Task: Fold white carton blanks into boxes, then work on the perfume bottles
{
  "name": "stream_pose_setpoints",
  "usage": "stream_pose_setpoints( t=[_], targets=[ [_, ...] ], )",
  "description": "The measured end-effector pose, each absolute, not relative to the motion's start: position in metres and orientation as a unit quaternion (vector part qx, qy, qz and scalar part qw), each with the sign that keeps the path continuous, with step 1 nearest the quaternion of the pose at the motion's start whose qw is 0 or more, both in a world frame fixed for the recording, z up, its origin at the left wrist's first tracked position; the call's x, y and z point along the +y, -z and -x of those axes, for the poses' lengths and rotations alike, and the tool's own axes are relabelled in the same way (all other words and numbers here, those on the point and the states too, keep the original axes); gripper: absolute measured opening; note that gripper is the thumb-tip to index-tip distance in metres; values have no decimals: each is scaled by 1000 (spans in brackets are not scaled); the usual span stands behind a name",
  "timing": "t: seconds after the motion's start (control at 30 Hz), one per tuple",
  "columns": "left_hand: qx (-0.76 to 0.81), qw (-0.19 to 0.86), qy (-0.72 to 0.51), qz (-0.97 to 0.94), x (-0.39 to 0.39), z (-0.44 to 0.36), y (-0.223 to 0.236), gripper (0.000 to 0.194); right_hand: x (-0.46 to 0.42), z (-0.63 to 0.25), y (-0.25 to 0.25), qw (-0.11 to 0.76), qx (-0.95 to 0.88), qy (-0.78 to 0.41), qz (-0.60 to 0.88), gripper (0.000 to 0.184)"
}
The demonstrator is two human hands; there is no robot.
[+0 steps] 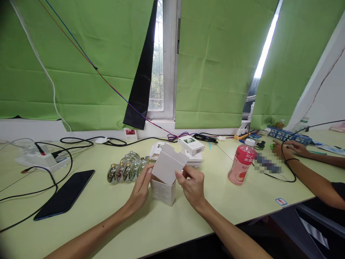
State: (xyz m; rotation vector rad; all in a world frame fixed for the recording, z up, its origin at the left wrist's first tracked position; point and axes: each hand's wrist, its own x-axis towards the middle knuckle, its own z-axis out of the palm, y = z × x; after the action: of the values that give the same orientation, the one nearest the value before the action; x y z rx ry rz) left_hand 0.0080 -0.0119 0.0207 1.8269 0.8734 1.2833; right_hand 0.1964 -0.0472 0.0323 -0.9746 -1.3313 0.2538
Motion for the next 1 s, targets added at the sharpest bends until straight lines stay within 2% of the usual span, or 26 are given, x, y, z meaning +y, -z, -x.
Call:
stream_pose_setpoints(
  t=[1.0],
  targets=[
    [339, 388, -506, -691, -12, -9, -19, 33, -46, -197, -30, 647, -629, -122, 414, 39]
  ],
)
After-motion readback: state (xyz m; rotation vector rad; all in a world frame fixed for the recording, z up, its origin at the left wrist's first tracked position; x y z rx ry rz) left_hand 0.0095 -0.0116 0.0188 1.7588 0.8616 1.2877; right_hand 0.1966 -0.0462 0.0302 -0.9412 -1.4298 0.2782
